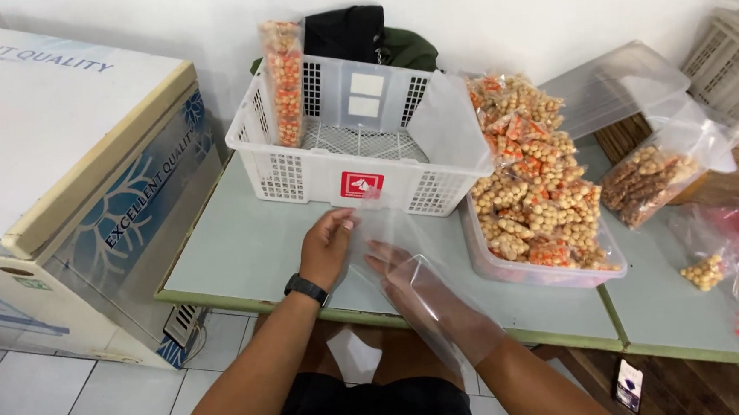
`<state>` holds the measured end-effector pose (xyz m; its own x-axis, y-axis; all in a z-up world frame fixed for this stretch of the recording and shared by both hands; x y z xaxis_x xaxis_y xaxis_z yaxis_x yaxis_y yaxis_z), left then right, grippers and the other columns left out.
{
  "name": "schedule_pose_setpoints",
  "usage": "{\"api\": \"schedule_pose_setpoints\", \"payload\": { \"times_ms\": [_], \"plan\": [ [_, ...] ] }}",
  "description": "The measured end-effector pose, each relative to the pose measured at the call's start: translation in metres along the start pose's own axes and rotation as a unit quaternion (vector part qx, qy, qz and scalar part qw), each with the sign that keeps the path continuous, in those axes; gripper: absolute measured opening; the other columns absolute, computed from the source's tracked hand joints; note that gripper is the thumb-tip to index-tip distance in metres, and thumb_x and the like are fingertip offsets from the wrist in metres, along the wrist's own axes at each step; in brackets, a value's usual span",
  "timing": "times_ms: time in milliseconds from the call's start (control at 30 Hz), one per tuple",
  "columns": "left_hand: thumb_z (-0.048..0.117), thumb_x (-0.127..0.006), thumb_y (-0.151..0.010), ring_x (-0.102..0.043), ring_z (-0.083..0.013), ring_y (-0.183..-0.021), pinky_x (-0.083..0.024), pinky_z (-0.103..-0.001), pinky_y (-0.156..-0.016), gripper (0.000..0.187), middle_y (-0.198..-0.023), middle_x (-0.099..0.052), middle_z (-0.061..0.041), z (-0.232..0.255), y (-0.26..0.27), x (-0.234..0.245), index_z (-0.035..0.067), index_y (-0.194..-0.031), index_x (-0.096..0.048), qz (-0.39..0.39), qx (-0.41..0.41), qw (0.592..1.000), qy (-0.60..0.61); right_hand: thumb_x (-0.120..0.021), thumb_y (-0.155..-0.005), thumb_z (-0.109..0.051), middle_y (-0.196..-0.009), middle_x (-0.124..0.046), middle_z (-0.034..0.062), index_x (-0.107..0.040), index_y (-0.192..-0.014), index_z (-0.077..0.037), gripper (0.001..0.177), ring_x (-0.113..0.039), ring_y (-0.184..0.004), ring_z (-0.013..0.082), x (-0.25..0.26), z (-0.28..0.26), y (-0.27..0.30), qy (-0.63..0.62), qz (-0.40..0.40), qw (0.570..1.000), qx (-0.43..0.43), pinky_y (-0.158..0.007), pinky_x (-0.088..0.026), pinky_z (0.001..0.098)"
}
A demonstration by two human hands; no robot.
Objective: Manually filling small plastic bags with puffed snacks from a container and organizing them into a white plastic crate.
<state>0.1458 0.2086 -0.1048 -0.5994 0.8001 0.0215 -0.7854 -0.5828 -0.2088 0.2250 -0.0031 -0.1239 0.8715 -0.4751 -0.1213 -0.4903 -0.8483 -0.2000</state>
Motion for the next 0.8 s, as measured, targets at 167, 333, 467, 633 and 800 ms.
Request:
{"api": "schedule_pose_setpoints", "payload": {
  "times_ms": [167, 333, 467, 633, 800],
  "plan": [
    [0.015, -0.067, -0.121, -0.075, -0.0186, -0.112, -0.061, -0.039, -0.102, 0.023, -0.12, -0.088, -0.011, 0.008, 0.001, -0.001, 0.014, -0.132, -0.088, 0.015, 0.028, 0.999, 0.003, -0.064, -0.119, -0.016, -0.187, -0.045, 0.0231, -0.053, -0.179, -0.008, 0.062, -0.049, -0.166, 0.0557, -0.007, -0.05, 0.001, 0.25, -0.091, 0.962, -0.058, -0.13, -0.054, 0.0529],
    [0.018, -0.071, -0.12, -0.073, -0.0192, -0.112, -0.061, -0.04, -0.102, 0.021, -0.117, -0.087, -0.01, -0.001, -0.002, -0.006, 0.014, -0.129, -0.09, -0.036, 0.02, 0.999, -0.008, -0.063, -0.113, -0.056, -0.19, -0.044, 0.0088, -0.043, -0.186, -0.038, 0.078, -0.053, -0.167, 0.0374, -0.033, -0.092, 0.001, 0.315, -0.049, 0.926, -0.202, -0.134, -0.047, 0.0448],
    [0.019, -0.073, -0.119, -0.071, -0.0209, -0.117, -0.059, -0.042, -0.104, 0.019, -0.121, -0.087, -0.012, 0.001, -0.001, -0.009, 0.012, -0.128, -0.089, -0.066, 0.007, 0.998, 0.002, -0.068, -0.11, -0.015, -0.11, -0.082, 0.0278, -0.082, -0.138, -0.004, 0.033, -0.079, -0.104, 0.0505, -0.059, -0.138, 0.004, 0.506, -0.164, 0.838, 0.118, -0.084, -0.06, 0.0535],
    [0.019, -0.071, -0.122, -0.07, -0.0216, -0.122, -0.055, -0.043, -0.112, 0.019, -0.134, -0.086, -0.011, -0.006, -0.005, -0.004, 0.011, -0.125, -0.088, -0.06, -0.019, 0.998, 0.004, -0.063, -0.106, -0.009, -0.143, -0.077, 0.0281, -0.082, -0.144, -0.019, 0.044, -0.081, -0.096, 0.0452, -0.039, -0.128, -0.005, 0.595, -0.179, 0.782, 0.049, -0.092, -0.064, 0.0558],
    [0.019, -0.073, -0.121, -0.067, -0.0202, -0.123, -0.053, -0.043, -0.114, 0.017, -0.138, -0.083, -0.009, -0.004, -0.004, -0.005, 0.01, -0.123, -0.087, -0.057, -0.048, 0.997, -0.009, -0.065, -0.113, -0.016, -0.113, -0.081, 0.0226, -0.066, -0.171, -0.018, 0.057, -0.081, -0.089, 0.03, -0.035, -0.128, -0.011, 0.587, -0.157, 0.794, -0.035, -0.092, -0.063, 0.0399]
  ]
}}
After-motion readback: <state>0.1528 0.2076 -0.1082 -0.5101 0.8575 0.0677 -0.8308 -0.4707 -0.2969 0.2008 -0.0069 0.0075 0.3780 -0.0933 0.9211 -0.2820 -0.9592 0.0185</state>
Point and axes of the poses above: each hand's wrist, its own y-axis away from the middle knuckle, its own x-axis out of the back of the hand, z = x × y, the point moved 4 cm from there along -y, towards the middle knuckle
